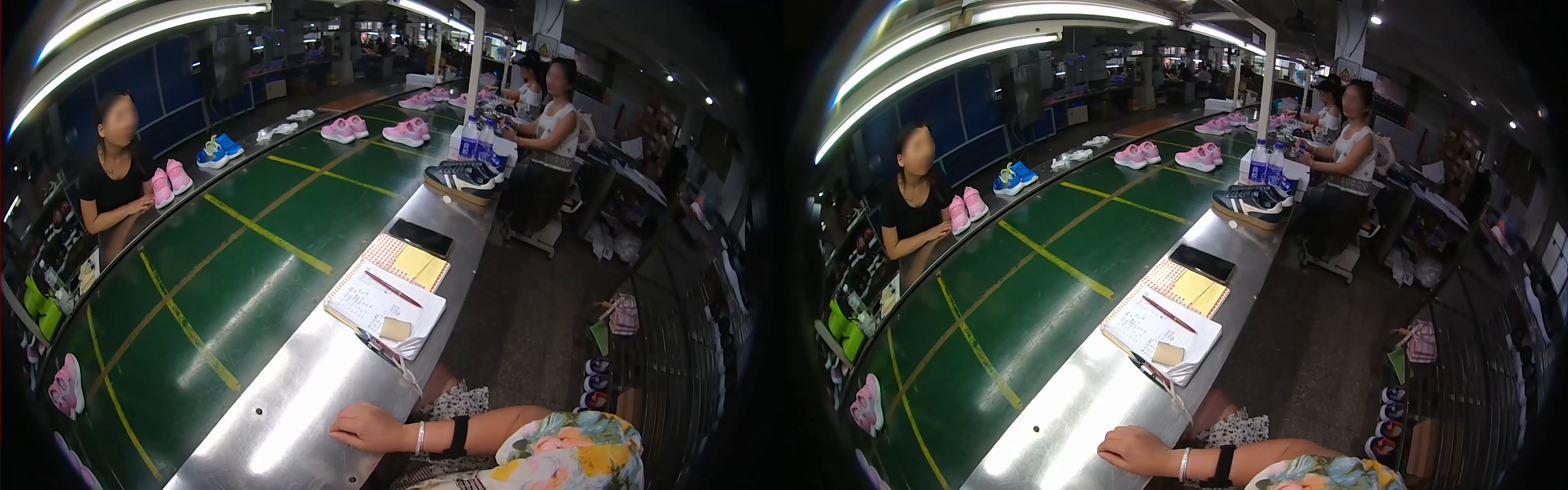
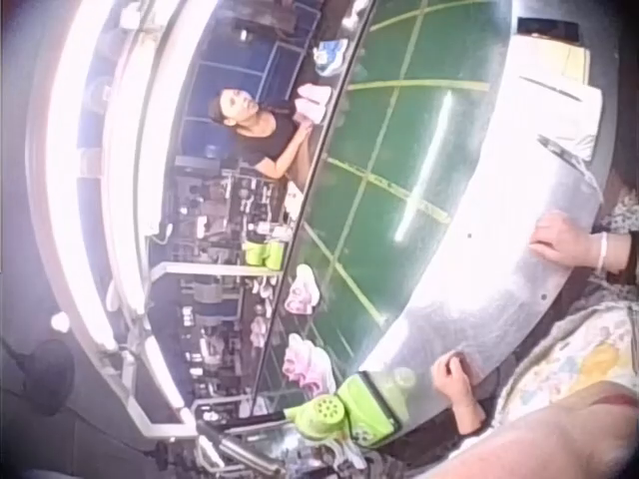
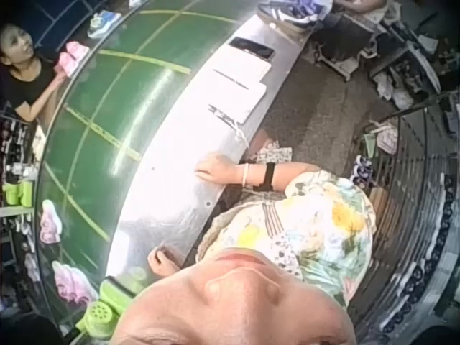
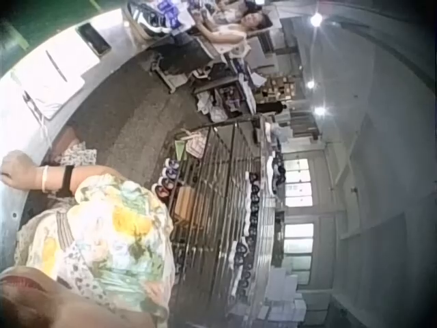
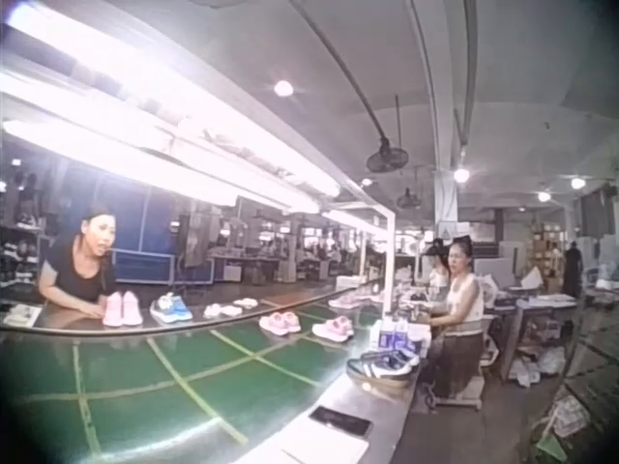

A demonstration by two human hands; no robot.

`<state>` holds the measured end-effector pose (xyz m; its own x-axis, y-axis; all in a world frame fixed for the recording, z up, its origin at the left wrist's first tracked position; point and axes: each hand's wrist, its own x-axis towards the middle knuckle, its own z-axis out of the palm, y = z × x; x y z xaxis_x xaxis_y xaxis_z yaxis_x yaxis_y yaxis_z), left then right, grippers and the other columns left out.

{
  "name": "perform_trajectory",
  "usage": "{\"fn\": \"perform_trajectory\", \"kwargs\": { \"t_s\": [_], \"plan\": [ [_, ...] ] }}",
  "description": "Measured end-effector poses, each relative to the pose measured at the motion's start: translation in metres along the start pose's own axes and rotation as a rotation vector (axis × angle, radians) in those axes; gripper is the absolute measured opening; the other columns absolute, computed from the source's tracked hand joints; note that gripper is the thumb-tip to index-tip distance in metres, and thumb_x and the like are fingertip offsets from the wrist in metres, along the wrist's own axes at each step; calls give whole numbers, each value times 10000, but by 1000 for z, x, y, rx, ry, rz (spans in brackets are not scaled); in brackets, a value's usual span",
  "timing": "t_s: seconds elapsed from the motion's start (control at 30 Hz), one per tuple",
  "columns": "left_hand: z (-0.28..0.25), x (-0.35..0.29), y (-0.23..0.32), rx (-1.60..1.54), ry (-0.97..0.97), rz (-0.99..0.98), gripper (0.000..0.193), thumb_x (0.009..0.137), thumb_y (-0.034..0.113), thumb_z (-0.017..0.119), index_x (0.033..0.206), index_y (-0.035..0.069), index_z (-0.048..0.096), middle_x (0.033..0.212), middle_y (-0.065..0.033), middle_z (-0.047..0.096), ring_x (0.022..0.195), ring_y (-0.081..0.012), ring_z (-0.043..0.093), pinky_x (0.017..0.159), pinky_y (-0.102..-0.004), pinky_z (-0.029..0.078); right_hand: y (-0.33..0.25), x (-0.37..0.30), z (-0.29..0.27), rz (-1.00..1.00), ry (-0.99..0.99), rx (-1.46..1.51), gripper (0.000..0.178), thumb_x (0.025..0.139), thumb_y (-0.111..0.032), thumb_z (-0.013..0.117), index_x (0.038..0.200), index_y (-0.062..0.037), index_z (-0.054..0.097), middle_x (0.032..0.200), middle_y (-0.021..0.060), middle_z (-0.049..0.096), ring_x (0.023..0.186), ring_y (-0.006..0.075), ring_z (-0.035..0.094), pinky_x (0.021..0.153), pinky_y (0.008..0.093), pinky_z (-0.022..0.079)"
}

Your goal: Inspecting and quality checking manufactured shoes on a conveyor belt in a factory.

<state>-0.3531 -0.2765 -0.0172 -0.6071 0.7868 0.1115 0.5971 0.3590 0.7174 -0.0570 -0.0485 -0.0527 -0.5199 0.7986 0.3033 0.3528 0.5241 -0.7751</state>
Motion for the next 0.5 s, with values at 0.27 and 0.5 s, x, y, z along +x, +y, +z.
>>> {"fn": "perform_trajectory", "kwargs": {
  "t_s": [0.27, 0.5],
  "plan": [
    [0, 1, 7, 91, 2, 30, 123, 863, 57, 540, 930, -15, 614, 910, -113, 600, 827, -212, 569, 745, -325, 493, 2, 1, 0, 6, -4, 8, 153, 884, -196, 558, 839, -59, 609, 775, 72, 571, 783, 260, 565, 723, 370, 450],
    [-3, -1, 34, 81, -19, -104, 143, 870, 94, 567, 939, -19, 623, 943, -127, 614, 859, -221, 570, 799, -328, 476, 0, 2, -4, 10, -23, -5, 158, 881, -191, 564, 838, -52, 627, 776, 72, 582, 781, 260, 572, 711, 368, 454]
  ]
}}
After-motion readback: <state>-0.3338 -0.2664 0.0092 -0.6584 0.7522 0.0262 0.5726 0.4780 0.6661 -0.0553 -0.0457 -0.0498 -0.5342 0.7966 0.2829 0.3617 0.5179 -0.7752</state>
